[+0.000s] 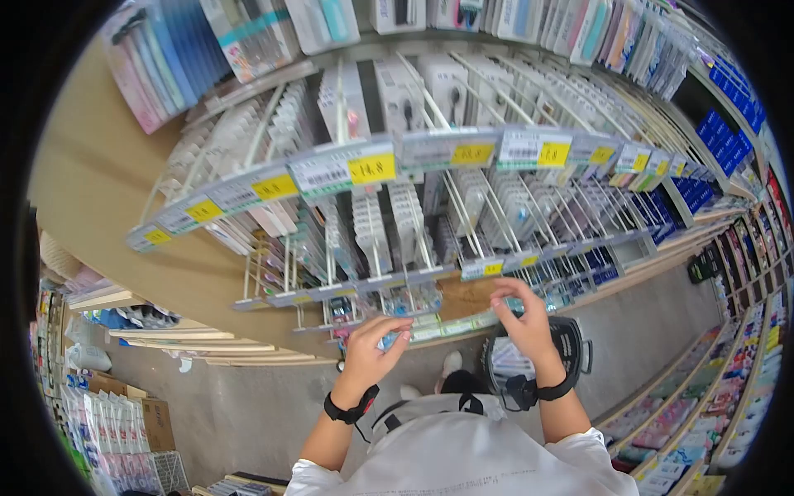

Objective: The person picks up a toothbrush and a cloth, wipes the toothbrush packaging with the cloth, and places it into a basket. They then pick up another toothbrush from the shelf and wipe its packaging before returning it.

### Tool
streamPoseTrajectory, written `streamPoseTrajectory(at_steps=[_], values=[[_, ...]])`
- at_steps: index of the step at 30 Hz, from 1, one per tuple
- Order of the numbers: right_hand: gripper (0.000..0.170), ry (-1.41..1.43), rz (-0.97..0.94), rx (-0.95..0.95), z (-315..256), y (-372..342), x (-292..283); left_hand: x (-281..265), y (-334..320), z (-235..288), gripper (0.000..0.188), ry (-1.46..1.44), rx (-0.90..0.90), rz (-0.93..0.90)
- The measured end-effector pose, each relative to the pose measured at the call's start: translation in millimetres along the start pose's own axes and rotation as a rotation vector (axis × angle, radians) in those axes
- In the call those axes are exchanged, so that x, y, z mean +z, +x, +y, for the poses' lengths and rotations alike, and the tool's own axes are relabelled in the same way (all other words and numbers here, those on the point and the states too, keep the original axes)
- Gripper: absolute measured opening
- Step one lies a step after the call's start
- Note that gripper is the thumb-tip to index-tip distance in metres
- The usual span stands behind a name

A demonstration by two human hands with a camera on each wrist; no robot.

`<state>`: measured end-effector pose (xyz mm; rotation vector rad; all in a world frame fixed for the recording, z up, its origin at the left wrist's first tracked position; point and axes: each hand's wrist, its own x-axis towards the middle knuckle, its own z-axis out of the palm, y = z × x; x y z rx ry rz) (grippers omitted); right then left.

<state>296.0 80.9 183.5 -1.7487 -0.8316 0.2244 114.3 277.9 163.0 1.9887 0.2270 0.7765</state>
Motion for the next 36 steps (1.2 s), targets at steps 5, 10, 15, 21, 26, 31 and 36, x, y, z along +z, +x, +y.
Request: streamPoseTrajectory(at_steps=[5, 10, 15, 21, 26, 31, 36], values=[[0.028, -0.077, 0.078, 0.098, 14.8, -33.2, -36.5, 25.7, -20.1, -14.1, 0.010, -0.026, -0.023, -0.101], [0.028, -0.057, 0.218, 0.161, 24.9, -66.9, -77.6, 51.8, -30.1, -7.9, 0.009, -0.063, -0.061, -0.169], [0.029, -0.094, 0.337, 0.146, 28.9, -97.5, -114.8, 78.9, -38.2, 6.0, 0.010, -0.077, -0.134, -0.270], [0.043, -0.270, 0.517, 0.137, 40.3, -157.8, -177.0, 135.6, -44.8, 35.3, 0.010, -0.081, -0.136, -0.377], [0.042, -0.264, 0.696, 0.197, 50.8, -232.3, -237.0, 195.1, -62.1, 60.4, 0.010, -0.101, -0.142, -0.502], [0.043, -0.262, 0.854, 0.259, 61.0, -305.4, -281.8, 250.3, -80.9, 71.1, 0.010, -0.087, -0.125, -0.663], [0.043, -0.319, 0.960, 0.360, 66.7, -358.6, -308.1, 293.7, -103.7, 40.3, 0.007, 0.194, 0.179, -0.838]])
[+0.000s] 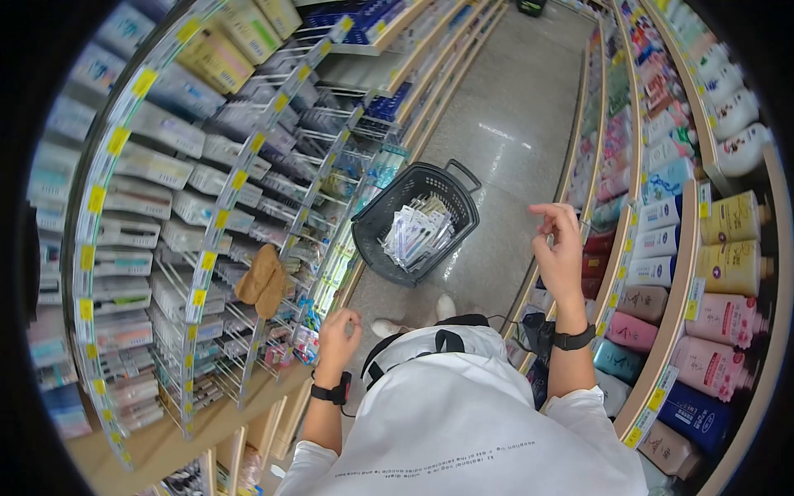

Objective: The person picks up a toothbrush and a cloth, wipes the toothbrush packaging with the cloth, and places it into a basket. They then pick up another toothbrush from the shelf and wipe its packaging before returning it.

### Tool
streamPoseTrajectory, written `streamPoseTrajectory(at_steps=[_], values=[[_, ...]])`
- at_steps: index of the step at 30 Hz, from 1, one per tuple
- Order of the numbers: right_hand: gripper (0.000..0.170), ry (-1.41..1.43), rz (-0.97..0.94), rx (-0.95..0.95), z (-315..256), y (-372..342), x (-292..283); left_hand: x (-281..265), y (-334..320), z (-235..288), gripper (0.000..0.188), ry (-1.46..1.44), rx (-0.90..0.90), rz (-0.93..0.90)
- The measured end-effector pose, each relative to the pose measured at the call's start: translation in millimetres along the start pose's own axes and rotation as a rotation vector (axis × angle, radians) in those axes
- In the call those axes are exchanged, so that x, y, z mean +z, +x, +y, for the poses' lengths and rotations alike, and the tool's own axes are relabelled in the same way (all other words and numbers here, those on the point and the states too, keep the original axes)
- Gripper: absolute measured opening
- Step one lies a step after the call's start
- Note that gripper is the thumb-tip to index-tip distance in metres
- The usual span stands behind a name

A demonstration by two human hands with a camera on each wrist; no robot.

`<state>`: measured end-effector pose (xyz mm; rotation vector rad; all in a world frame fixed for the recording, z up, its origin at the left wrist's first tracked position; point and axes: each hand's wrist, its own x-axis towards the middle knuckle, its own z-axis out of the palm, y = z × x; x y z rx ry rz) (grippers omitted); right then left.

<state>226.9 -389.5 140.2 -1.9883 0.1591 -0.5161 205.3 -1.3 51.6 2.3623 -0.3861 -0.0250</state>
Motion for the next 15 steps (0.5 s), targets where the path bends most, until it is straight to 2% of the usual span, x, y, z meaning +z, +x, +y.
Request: streamPoseTrajectory(at_steps=[5, 10, 15], values=[[0.040, 0.010, 0.082, 0.071, 25.9, 0.4, -15.9, 31.4, -8.0, -40.8, 0.006, 0.065, 0.001, -0.154], [0.038, -0.030, 0.073, 0.123, 30.6, 11.4, -6.1, 48.1, -23.7, -87.8, 0.006, 0.053, -0.192, -0.316], [0.037, -0.166, 0.103, 0.104, 21.7, 36.5, 11.0, 65.3, -31.2, -144.2, 0.006, 0.022, -0.262, -0.454]])
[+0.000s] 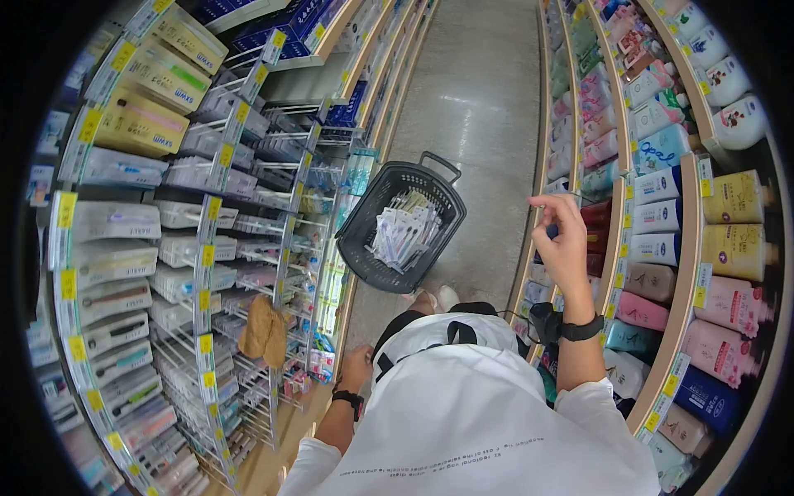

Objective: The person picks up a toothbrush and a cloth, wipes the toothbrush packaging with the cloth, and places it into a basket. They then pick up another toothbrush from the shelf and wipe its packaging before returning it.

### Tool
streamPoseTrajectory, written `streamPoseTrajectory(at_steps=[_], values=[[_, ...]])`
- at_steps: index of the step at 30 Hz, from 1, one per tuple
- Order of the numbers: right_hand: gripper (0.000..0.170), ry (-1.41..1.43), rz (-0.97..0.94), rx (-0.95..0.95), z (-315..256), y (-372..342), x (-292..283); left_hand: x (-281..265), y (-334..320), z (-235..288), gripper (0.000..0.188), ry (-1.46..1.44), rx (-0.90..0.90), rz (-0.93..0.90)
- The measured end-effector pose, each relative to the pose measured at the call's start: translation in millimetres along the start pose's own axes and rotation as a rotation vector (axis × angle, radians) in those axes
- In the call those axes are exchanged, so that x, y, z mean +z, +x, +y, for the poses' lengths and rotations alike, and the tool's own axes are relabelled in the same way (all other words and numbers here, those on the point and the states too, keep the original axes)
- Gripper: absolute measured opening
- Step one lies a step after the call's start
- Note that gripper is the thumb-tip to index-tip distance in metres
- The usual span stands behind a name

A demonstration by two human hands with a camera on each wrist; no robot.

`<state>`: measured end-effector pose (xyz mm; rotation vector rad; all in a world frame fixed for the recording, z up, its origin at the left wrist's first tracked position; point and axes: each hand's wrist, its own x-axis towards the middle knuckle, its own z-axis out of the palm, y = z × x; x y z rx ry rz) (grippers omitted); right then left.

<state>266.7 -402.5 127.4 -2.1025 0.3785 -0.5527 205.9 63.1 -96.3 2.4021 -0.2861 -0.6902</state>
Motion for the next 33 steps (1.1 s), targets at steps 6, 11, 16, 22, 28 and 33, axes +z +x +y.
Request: streamPoseTrajectory(at_steps=[6, 11, 16, 22, 28, 33], values=[[0.036, -0.234, -0.148, -0.052, -16.7, 41.0, 46.4, -3.7, 55.0, -40.1, 0.006, 0.046, -0.129, -0.181], [0.036, -0.244, -0.442, -0.068, 5.1, 57.2, 111.9, 7.7, 118.7, -47.5, 0.005, -0.021, -0.129, -0.126], [0.034, -0.214, -0.625, -0.139, 68.2, 57.3, 180.6, 19.2, 167.2, -46.8, 0.006, -0.040, -0.047, -0.134], [0.020, -0.133, -0.887, 0.062, 187.6, 33.9, 257.9, 40.2, 236.2, -69.6, 0.009, 0.096, 0.083, -0.113], [0.021, -0.351, -0.968, 0.152, 335.3, -3.4, 309.3, 65.7, 312.9, -92.5, 0.021, 0.306, 0.084, -0.229], [0.017, -0.533, -1.022, 0.126, 383.3, -11.4, 332.3, 92.6, 371.5, -99.4, 0.029, 0.348, 0.054, -0.249]])
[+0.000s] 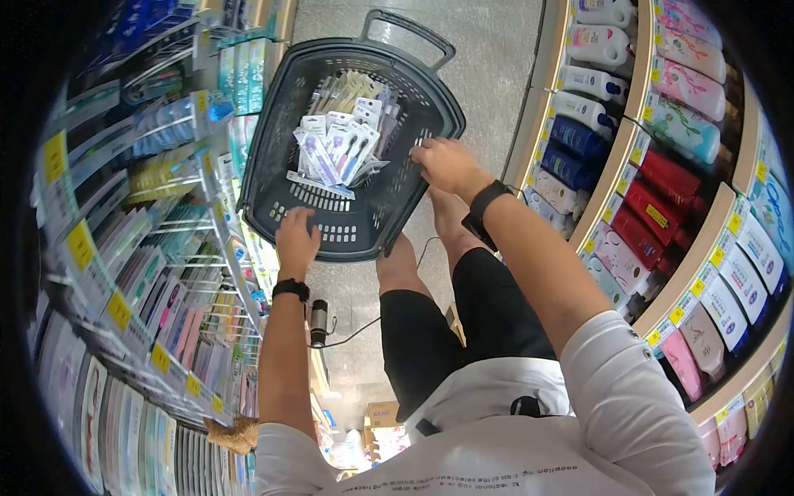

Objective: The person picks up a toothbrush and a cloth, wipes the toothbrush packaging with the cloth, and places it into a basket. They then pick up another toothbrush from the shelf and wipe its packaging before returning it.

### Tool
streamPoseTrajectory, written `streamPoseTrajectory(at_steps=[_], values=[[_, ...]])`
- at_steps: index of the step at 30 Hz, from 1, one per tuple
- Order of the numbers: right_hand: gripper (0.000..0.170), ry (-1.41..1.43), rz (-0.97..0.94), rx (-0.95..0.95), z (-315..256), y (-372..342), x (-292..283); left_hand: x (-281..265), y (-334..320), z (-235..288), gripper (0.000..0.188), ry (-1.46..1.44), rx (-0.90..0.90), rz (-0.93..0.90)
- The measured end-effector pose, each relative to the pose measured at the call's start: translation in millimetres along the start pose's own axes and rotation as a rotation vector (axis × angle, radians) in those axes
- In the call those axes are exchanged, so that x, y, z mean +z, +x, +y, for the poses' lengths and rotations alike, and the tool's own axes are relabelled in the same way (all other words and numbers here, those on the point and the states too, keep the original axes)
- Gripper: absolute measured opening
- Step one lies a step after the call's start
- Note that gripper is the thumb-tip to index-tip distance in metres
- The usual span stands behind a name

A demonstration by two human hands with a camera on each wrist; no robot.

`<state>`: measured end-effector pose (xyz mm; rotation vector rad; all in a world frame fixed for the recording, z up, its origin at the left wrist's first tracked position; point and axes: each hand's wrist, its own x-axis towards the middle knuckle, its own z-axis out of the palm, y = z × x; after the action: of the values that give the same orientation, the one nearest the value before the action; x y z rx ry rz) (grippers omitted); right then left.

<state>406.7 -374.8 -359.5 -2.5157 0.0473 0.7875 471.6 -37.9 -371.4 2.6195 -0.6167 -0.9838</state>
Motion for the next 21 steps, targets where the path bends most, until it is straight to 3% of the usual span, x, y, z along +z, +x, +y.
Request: streamPoseTrajectory(at_steps=[4, 11, 19, 21], values=[[0.018, -0.174, 0.095, -0.196, 6.0, 17.4, 9.0, 23.6, 46.4, -5.9, 0.034, -0.031, -0.106, -0.094], [0.017, -0.231, 0.228, -0.291, 27.6, 39.5, 47.9, 57.8, 102.6, -19.5, 0.044, 0.006, -0.198, -0.231], [0.023, -0.230, 0.171, -0.268, 34.4, 45.2, 71.3, 84.9, 144.0, -38.1, 0.046, -0.022, -0.255, -0.293], [0.024, -0.241, 0.149, -0.265, 36.6, 48.6, 72.3, 97.1, 159.5, -51.0, 0.045, -0.106, -0.327, -0.203]])
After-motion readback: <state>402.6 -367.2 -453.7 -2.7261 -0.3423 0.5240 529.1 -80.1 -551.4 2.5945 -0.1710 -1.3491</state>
